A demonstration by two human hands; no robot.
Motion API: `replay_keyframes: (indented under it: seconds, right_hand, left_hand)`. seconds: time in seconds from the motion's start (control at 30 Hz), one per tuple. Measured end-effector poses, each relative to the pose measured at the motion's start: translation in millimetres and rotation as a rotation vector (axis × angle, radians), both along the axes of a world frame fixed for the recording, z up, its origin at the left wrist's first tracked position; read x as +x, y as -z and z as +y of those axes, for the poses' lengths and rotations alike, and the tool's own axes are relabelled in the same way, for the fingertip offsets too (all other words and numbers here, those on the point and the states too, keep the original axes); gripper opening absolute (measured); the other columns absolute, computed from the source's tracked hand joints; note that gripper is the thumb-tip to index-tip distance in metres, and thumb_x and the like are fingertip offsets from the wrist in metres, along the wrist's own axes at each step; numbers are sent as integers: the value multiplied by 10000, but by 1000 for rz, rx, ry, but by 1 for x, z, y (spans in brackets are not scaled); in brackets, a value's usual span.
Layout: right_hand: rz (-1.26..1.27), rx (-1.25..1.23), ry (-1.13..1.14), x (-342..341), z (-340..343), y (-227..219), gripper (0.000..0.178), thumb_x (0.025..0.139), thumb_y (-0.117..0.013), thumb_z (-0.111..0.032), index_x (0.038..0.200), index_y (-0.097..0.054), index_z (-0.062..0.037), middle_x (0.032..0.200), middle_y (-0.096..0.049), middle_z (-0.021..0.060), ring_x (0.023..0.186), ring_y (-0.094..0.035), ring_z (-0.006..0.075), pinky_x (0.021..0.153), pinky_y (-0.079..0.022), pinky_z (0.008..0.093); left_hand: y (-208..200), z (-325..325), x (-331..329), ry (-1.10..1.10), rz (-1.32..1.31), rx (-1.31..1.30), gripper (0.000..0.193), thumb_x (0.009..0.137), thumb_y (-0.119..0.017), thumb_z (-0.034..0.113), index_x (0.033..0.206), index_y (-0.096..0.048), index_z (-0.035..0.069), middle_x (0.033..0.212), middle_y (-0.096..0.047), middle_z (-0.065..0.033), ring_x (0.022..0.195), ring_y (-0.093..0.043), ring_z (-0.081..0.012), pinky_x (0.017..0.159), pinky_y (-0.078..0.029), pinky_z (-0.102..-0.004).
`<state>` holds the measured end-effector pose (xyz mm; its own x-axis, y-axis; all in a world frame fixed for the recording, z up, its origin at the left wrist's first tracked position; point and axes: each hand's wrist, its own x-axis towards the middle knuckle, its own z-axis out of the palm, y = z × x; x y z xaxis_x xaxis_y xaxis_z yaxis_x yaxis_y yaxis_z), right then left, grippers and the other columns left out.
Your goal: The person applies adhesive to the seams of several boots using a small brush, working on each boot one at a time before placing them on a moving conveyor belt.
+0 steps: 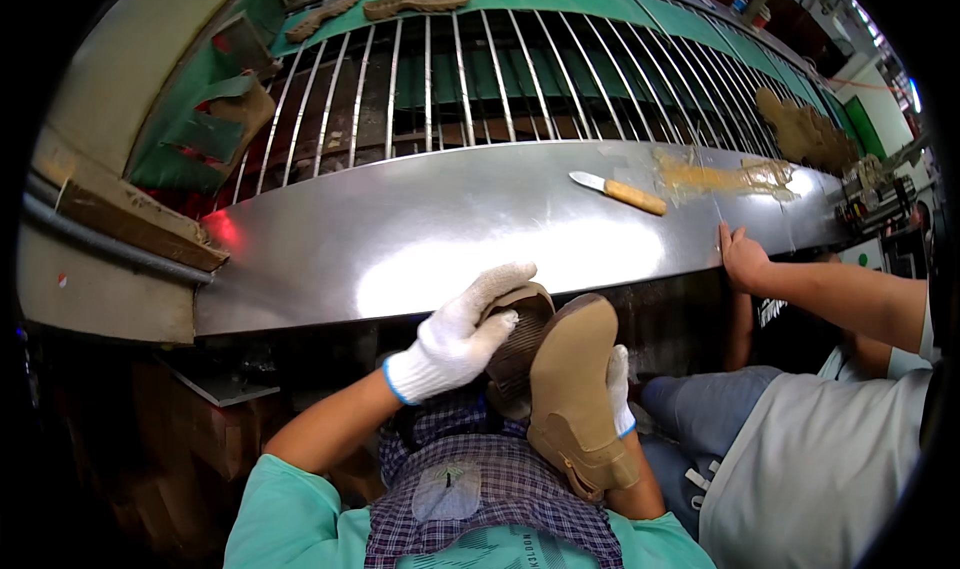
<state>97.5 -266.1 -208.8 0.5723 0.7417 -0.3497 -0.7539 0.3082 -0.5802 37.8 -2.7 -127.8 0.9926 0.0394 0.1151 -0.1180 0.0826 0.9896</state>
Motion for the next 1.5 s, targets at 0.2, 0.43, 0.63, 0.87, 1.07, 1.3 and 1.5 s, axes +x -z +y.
replay_keyframes:
  seconds: [0.2, 0.43, 0.63, 0.87, 1.07, 1.3, 1.5]
  right_hand:
    - [-142, -54, -34, -30, -7, -1, 865, 1066, -531, -692, 1498, -557, 57, 1388, -700, 209, 1214, -726, 282, 1019, -616, 395]
    - [-204, -234, -174, -28, -14, -13, 909, 1078, -506, -694, 1543, -506, 86, 1407, -692, 189, 1255, -694, 245, 1056, -572, 355]
    - [-332, -242, -177, -24, -9, -18, 804, 1133, -466, -590, 1528, -515, 109, 1412, -689, 181, 1279, -670, 231, 1090, -533, 337]
    - [-341, -245, -153, -25, -5, -16, 754, 1141, -469, -544, 1485, -561, 121, 1373, -711, 186, 1239, -686, 228, 1062, -540, 334]
    - [-419, -279, -142, -25, -3, -24, 783, 1130, -473, -572, 1471, -573, 125, 1332, -727, 192, 1191, -706, 231, 1028, -558, 338]
    - [-416, -273, -73, -20, 3, -24, 757, 1136, -471, -571, 1433, -606, 112, 1284, -745, 166, 1143, -712, 209, 988, -571, 329]
    - [-362, -21, 89, 3, 42, -15, 705, 1175, -287, -525, 1560, -483, 32, 1506, -597, 239, 1364, -619, 365, 1151, -526, 505]
  left_hand:
    - [-21, -3, -12, 98, -43, 148, 1089, 742, -1018, 405, 1586, -471, -14, 1602, -472, -218, 1469, -528, -331, 1227, -461, -455]
    - [-28, -10, -20, 86, -62, 274, 1080, 741, -1008, 452, 1566, -487, -11, 1604, -468, -248, 1466, -535, -368, 1177, -513, -476]
    - [-25, -5, -24, 77, -132, 390, 1121, 697, -1039, 406, 1573, -478, -12, 1630, -461, -271, 1519, -469, -410, 1231, -426, -510]
    - [-23, -1, -26, 76, -157, 411, 1078, 715, -1029, 388, 1562, -497, -11, 1626, -465, -277, 1533, -454, -414, 1240, -413, -528]
    - [-24, -1, -28, 89, -141, 358, 1037, 732, -1020, 341, 1557, -503, -14, 1628, -461, -286, 1526, -466, -412, 1235, -423, -525]
    - [-42, -1, -24, 66, -86, 346, 913, 804, -973, 278, 1530, -525, -48, 1529, -589, -268, 1395, -615, -376, 1175, -499, -468]
    - [-96, 23, 21, 0, -163, 435, 870, 885, -875, 325, 1578, -487, -32, 1404, -699, -214, 1303, -689, -327, 1118, -546, -422]
